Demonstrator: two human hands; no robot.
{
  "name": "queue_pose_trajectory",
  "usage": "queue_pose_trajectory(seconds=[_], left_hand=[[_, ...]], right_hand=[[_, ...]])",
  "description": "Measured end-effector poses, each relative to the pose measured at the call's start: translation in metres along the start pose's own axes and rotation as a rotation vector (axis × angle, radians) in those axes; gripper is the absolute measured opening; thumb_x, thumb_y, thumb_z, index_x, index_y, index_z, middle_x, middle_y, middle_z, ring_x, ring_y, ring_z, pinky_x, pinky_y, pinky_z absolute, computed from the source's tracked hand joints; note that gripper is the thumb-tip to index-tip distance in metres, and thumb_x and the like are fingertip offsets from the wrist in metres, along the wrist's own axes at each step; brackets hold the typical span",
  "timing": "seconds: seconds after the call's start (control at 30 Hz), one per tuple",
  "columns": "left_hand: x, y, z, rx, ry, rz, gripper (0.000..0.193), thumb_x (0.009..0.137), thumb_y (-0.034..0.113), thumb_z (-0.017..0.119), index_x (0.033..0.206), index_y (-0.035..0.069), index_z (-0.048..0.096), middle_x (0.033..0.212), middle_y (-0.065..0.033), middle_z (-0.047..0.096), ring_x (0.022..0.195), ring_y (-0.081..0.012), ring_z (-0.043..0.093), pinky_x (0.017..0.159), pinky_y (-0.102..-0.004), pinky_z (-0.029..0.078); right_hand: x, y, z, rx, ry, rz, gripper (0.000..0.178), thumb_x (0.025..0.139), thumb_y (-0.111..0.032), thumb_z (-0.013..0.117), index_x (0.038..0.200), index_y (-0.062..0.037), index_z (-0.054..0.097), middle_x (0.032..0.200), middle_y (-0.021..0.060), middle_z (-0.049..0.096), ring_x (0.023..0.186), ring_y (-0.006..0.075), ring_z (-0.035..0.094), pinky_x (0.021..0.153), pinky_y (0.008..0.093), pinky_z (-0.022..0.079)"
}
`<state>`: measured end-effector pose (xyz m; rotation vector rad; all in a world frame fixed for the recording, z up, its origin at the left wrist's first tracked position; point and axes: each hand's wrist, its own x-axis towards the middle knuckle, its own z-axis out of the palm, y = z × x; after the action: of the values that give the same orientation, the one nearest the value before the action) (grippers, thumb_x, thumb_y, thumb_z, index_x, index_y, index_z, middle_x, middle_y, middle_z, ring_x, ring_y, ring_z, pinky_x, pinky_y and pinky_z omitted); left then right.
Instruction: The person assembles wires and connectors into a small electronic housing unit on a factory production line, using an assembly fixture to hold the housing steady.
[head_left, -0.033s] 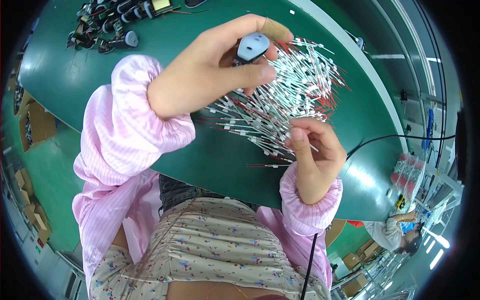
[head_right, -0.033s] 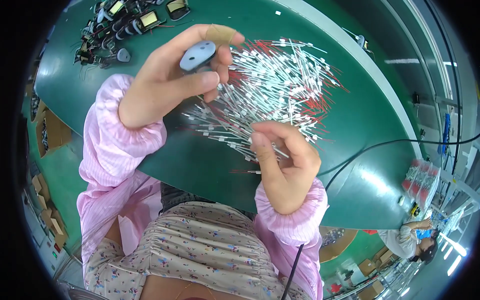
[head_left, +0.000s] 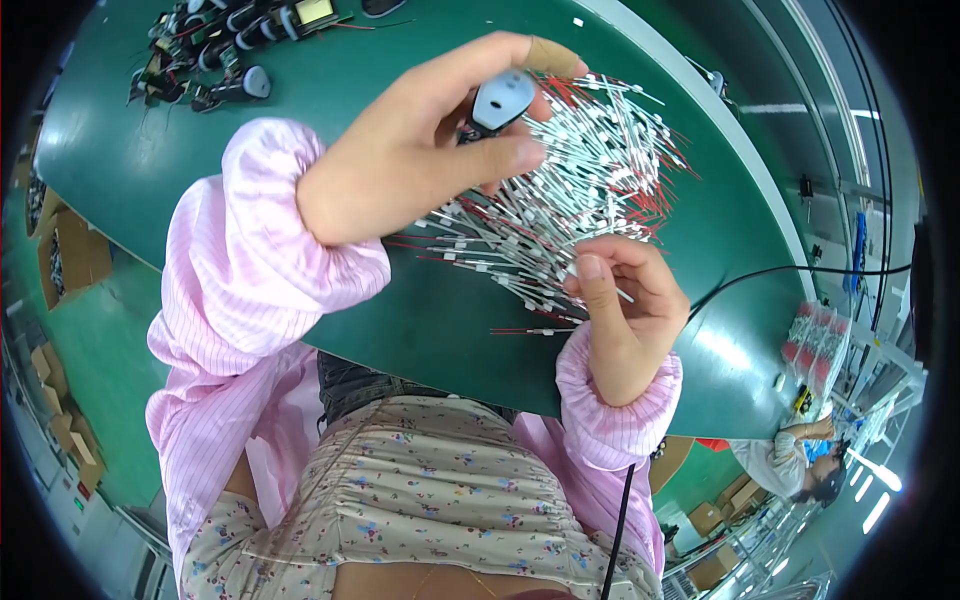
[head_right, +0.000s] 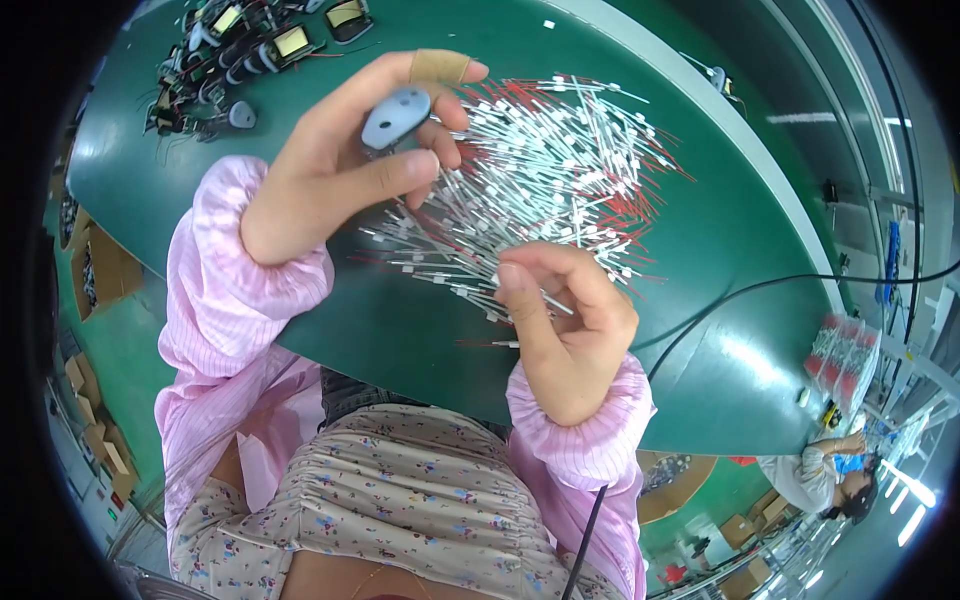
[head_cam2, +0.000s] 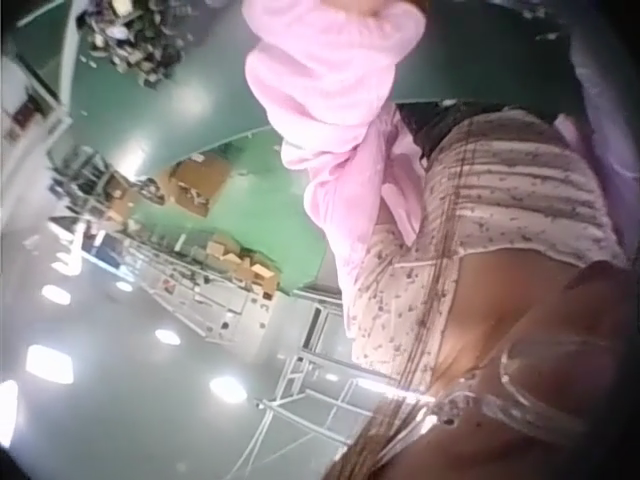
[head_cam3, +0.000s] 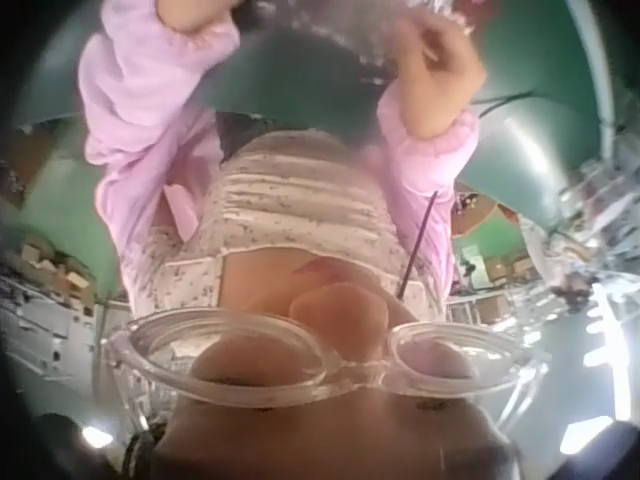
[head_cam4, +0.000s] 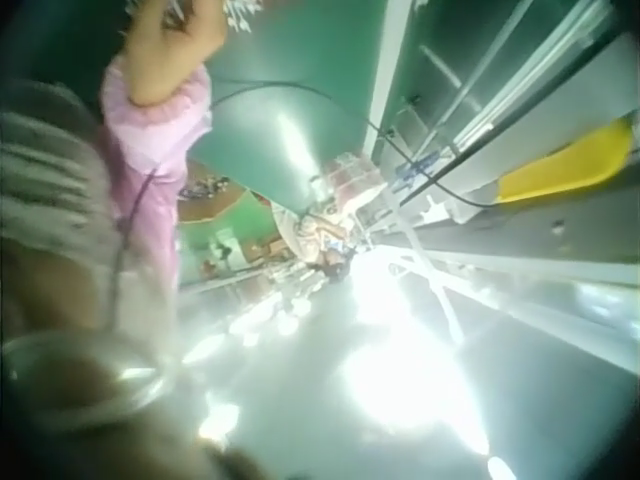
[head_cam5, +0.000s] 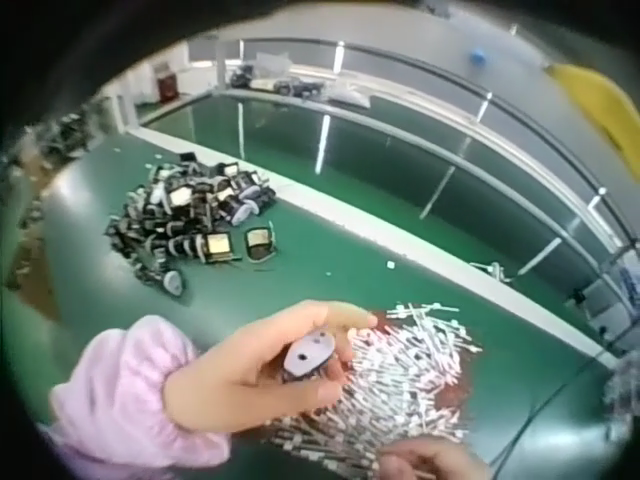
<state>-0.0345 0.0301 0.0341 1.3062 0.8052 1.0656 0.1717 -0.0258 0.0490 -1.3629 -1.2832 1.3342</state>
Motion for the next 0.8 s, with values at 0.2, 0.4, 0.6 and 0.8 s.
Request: queue_pose_trajectory(seconds=[0.2, 0.4, 0.6, 0.8], left_hand=[[-0.013, -0.023, 0.0, 0.398, -0.229, 0.249, 0.026, 0.083, 0.0, 0.063, 0.109, 0.0, 0.06, 0.1, -0.011, 0.059, 0.091, -0.0201, 0.058, 0.074, -0.0289, 0.048], [-0.025, 0.005, 0.022, 0.473, -0.052, 0.033, 0.011, 0.072, -0.005, 0.069, 0.079, -0.002, 0.061, 0.087, -0.0114, 0.059, 0.073, -0.0211, 0.058, 0.062, -0.029, 0.045], [-0.021, 0.007, 0.043, 0.505, -0.043, 0.068, 0.012, 0.069, -0.009, 0.063, 0.077, -0.002, 0.058, 0.086, -0.0119, 0.058, 0.074, -0.0217, 0.057, 0.066, -0.0287, 0.044], [-0.025, 0.005, 0.034, 0.439, -0.055, -0.054, 0.007, 0.073, -0.006, 0.06, 0.077, -0.002, 0.057, 0.087, -0.0114, 0.058, 0.077, -0.0183, 0.055, 0.07, -0.0284, 0.044]], right_hand=[[0.003, 0.008, 0.005, -0.036, 0.04, -0.022, 0.007, 0.082, 0.004, 0.066, 0.089, 0.0036, 0.066, 0.078, 0.0063, 0.068, 0.073, 0.0098, 0.065, 0.067, 0.023, 0.051], [0.005, 0.009, 0.004, -0.128, 0.01, -0.256, 0.009, 0.078, 0.0, 0.069, 0.086, 0.0017, 0.067, 0.077, 0.01, 0.068, 0.068, 0.0129, 0.065, 0.063, 0.0253, 0.051], [0.0, 0.021, -0.003, 0.002, 0.084, -0.351, 0.009, 0.075, 0.001, 0.071, 0.083, -0.0001, 0.067, 0.073, 0.0093, 0.066, 0.065, 0.0173, 0.065, 0.057, 0.0271, 0.049], [0.0, 0.028, 0.005, 0.063, 0.045, -0.483, 0.01, 0.077, -0.004, 0.072, 0.085, -0.0016, 0.068, 0.076, 0.0103, 0.067, 0.067, 0.0233, 0.066, 0.06, 0.0301, 0.05]])
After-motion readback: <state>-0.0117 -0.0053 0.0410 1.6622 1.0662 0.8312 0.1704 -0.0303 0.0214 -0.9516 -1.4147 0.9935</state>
